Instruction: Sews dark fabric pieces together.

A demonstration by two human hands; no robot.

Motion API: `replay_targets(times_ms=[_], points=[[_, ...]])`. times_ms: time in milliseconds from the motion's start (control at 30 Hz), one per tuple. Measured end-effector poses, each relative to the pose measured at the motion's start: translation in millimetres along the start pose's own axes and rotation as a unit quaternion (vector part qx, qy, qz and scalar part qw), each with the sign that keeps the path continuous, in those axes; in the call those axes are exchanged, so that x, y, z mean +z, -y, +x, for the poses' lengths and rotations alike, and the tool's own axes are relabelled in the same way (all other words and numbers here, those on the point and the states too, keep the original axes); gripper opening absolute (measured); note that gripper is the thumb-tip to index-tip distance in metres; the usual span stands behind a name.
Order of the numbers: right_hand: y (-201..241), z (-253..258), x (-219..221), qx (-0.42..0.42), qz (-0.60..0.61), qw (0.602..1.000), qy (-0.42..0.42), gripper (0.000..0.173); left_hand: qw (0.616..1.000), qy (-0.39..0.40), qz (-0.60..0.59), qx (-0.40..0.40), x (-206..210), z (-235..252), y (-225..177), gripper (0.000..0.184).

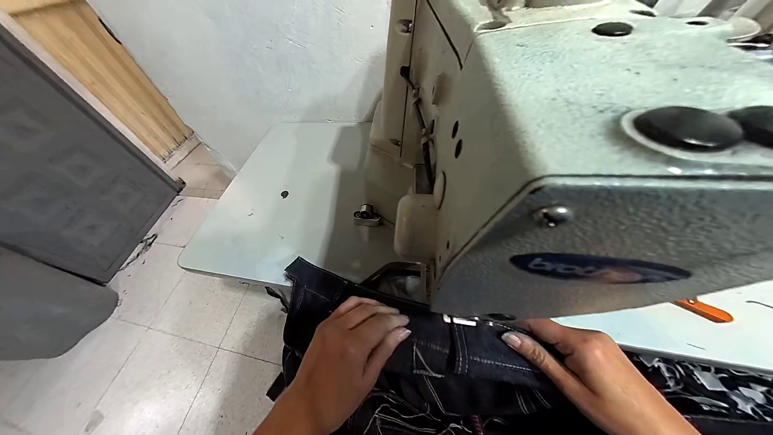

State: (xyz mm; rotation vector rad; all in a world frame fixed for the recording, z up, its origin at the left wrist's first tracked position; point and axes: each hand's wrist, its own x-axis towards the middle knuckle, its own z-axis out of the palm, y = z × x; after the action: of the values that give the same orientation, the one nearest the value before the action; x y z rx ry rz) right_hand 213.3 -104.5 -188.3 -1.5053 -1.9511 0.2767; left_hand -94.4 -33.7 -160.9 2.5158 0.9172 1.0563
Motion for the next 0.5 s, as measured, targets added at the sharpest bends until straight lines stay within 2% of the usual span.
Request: replay_targets(times_ms=[133,200,300,400,433,500], points=[[-2,-1,3,0.009,-0.003,1.0,-0.022,0.053,0.998,-0.005,0.06,-0.024,20,7,-6,0.025],[-3,-1,4,0.016,-0.002,1.0,-0.024,0.053,0.994,0.032,0.075,-0.07,30,13,-13,0.031],[-5,-1,6,0.025,-0.001,0.999,-0.021,0.053,0.975,0.135,-0.014,-0.176,37,24,-16,0.043],[-7,-2,10,0.034,0.011,0.999,-0.02,0.054,0.931,0.214,-0.129,-0.266,34,31,-12,0.049],[-7,-3,13,0.035,0.017,0.999,-0.024,0.054,0.929,0.209,-0.142,-0.271,36,30,-12,0.047],[-9,-3,17,0.034,0.027,0.998,-0.04,0.053,0.949,0.149,-0.142,-0.24,42,24,-12,0.04]])
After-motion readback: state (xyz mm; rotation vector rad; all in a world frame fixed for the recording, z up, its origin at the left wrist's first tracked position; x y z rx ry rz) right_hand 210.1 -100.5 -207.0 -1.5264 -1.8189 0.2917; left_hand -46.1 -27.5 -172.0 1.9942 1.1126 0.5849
